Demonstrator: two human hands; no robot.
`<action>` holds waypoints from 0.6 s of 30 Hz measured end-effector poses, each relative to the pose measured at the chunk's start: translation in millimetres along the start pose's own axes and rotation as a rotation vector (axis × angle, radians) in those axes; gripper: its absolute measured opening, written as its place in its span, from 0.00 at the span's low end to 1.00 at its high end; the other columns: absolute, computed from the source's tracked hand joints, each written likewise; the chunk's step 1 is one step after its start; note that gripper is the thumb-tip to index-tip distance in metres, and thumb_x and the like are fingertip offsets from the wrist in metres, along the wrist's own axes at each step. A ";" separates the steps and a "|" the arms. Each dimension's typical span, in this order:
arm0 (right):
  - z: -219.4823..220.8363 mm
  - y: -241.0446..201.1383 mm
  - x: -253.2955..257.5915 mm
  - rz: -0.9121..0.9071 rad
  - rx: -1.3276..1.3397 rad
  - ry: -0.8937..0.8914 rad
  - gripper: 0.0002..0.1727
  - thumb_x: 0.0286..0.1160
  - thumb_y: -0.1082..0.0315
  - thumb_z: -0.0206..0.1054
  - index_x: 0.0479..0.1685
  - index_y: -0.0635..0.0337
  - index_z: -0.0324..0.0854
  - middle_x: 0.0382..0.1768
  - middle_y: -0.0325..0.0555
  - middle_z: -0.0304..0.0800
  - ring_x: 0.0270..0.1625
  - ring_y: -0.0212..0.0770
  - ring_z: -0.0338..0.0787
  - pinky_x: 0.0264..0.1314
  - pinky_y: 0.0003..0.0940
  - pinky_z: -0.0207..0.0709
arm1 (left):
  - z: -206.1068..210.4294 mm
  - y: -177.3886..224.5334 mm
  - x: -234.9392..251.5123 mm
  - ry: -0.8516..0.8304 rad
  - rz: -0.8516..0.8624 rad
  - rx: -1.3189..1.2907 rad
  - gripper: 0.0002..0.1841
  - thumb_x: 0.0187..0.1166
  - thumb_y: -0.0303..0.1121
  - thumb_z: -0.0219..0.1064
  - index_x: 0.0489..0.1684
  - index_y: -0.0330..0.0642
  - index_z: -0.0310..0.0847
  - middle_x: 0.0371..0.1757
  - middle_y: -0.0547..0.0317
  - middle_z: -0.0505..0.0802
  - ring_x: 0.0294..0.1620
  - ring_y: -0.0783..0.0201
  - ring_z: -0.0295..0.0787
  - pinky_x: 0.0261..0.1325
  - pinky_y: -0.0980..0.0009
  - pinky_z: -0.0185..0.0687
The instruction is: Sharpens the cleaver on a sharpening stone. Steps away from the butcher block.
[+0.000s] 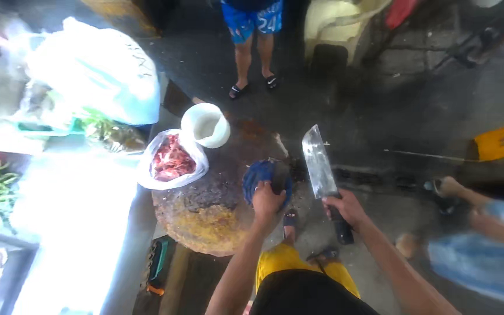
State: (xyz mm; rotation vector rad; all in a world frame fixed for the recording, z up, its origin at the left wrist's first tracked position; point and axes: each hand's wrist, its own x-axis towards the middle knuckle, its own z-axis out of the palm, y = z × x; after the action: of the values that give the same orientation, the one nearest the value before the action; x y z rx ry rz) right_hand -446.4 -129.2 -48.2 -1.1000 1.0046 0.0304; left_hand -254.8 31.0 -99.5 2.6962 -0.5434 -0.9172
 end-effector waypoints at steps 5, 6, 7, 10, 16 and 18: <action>35.7 -23.6 47.1 -0.093 0.011 -0.159 0.10 0.84 0.70 0.58 0.51 0.69 0.78 0.29 0.46 0.89 0.27 0.39 0.89 0.33 0.33 0.87 | -24.8 -26.8 -5.7 -0.030 -0.057 -0.257 0.27 0.64 0.59 0.76 0.56 0.51 0.92 0.57 0.55 0.94 0.60 0.53 0.91 0.64 0.43 0.85; 44.7 -24.0 53.7 -0.091 0.027 -0.197 0.11 0.85 0.70 0.56 0.52 0.69 0.78 0.31 0.46 0.90 0.30 0.38 0.89 0.36 0.33 0.87 | -33.6 -39.8 -12.7 -0.020 -0.084 -0.332 0.26 0.65 0.59 0.76 0.54 0.51 0.93 0.53 0.56 0.95 0.57 0.55 0.93 0.63 0.44 0.86; 55.4 -22.4 60.0 -0.092 0.029 -0.222 0.11 0.86 0.70 0.55 0.53 0.69 0.78 0.33 0.46 0.90 0.33 0.38 0.90 0.39 0.33 0.87 | -43.7 -53.5 -21.3 -0.009 -0.115 -0.404 0.26 0.66 0.58 0.76 0.54 0.51 0.93 0.52 0.56 0.96 0.56 0.56 0.93 0.63 0.45 0.86; 95.7 -2.2 79.1 -0.087 0.068 -0.240 0.13 0.87 0.67 0.56 0.55 0.69 0.80 0.38 0.47 0.91 0.39 0.38 0.90 0.46 0.35 0.87 | -67.9 -92.6 -47.1 0.100 -0.216 -0.582 0.24 0.69 0.55 0.77 0.54 0.48 0.93 0.47 0.57 0.97 0.51 0.59 0.95 0.60 0.48 0.89; 158.3 26.5 110.3 0.100 0.130 -0.241 0.17 0.82 0.65 0.69 0.63 0.65 0.80 0.49 0.52 0.92 0.49 0.42 0.92 0.55 0.39 0.87 | -86.6 -135.7 -77.0 0.316 -0.318 -0.747 0.21 0.71 0.46 0.79 0.56 0.42 0.91 0.48 0.55 0.97 0.47 0.61 0.96 0.54 0.55 0.92; 157.4 18.0 112.9 0.064 -0.242 -0.262 0.23 0.77 0.59 0.75 0.63 0.65 0.82 0.55 0.53 0.92 0.58 0.44 0.92 0.65 0.44 0.85 | -89.4 -135.4 -83.8 0.325 -0.339 -0.756 0.22 0.71 0.45 0.79 0.57 0.41 0.91 0.47 0.55 0.97 0.46 0.62 0.96 0.53 0.56 0.92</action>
State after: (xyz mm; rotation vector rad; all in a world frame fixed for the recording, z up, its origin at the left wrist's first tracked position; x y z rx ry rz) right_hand -285.6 -51.8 -125.9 -1.2462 0.8134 0.3472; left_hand -224.2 197.7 -31.5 2.1737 0.2930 -0.5658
